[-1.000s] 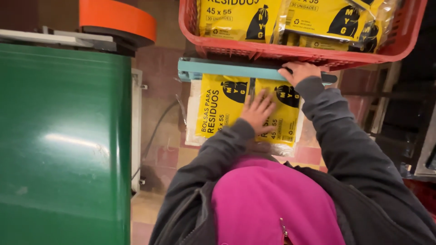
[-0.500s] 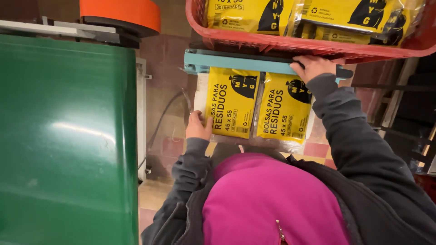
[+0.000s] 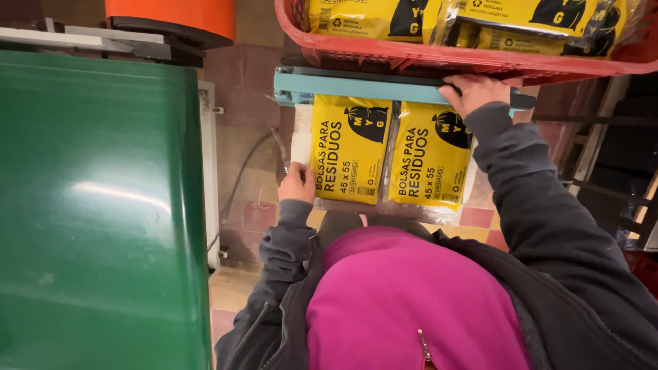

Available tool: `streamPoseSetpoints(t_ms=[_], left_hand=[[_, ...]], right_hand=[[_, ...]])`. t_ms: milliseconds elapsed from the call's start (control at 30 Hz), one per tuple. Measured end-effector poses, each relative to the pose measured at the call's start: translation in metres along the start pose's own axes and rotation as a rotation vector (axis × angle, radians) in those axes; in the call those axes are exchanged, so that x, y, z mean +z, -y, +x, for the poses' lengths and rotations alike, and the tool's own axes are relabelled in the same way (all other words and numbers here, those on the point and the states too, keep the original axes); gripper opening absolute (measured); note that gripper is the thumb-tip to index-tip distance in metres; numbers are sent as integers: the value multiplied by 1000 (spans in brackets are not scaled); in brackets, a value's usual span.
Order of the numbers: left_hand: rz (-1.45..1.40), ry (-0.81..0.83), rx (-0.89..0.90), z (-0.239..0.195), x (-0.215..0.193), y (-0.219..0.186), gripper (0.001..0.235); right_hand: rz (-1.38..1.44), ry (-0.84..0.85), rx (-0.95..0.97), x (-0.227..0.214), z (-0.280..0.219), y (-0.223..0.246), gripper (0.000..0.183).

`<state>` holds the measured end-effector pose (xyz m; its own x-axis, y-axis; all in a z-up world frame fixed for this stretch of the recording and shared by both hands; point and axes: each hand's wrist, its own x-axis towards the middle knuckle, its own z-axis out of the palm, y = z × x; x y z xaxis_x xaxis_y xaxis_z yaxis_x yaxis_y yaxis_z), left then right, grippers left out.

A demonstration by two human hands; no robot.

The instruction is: Folding black plastic garbage bags and placing them into yellow retail packaging.

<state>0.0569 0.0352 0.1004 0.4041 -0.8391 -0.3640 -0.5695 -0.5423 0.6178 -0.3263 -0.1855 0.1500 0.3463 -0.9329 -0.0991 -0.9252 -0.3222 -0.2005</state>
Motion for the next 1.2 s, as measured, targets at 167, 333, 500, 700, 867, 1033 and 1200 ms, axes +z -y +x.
streamPoseSetpoints(t_ms=[167, 333, 500, 700, 867, 1033, 1200], left_hand=[[7, -8, 30, 3, 3, 3, 21], [6, 9, 39, 5, 4, 4, 21], [-39, 36, 37, 6, 1, -3, 26], [13, 26, 63, 6, 2, -4, 29], [27, 40, 36, 6, -1, -13, 33], [28, 70, 13, 7, -6, -21, 37], [65, 93, -25, 7, -9, -28, 41]], right_hand=[[-33, -59, -34, 10, 2, -8, 36], [-28, -67, -15, 10, 3, -7, 35], [-13, -92, -31, 9, 2, -6, 35], [-6, -129, -54, 8, 1, -6, 35], [-16, -112, -38, 6, 3, -4, 34], [-22, -107, -38, 6, 3, -4, 35], [0, -106, -42, 5, 2, -4, 35]])
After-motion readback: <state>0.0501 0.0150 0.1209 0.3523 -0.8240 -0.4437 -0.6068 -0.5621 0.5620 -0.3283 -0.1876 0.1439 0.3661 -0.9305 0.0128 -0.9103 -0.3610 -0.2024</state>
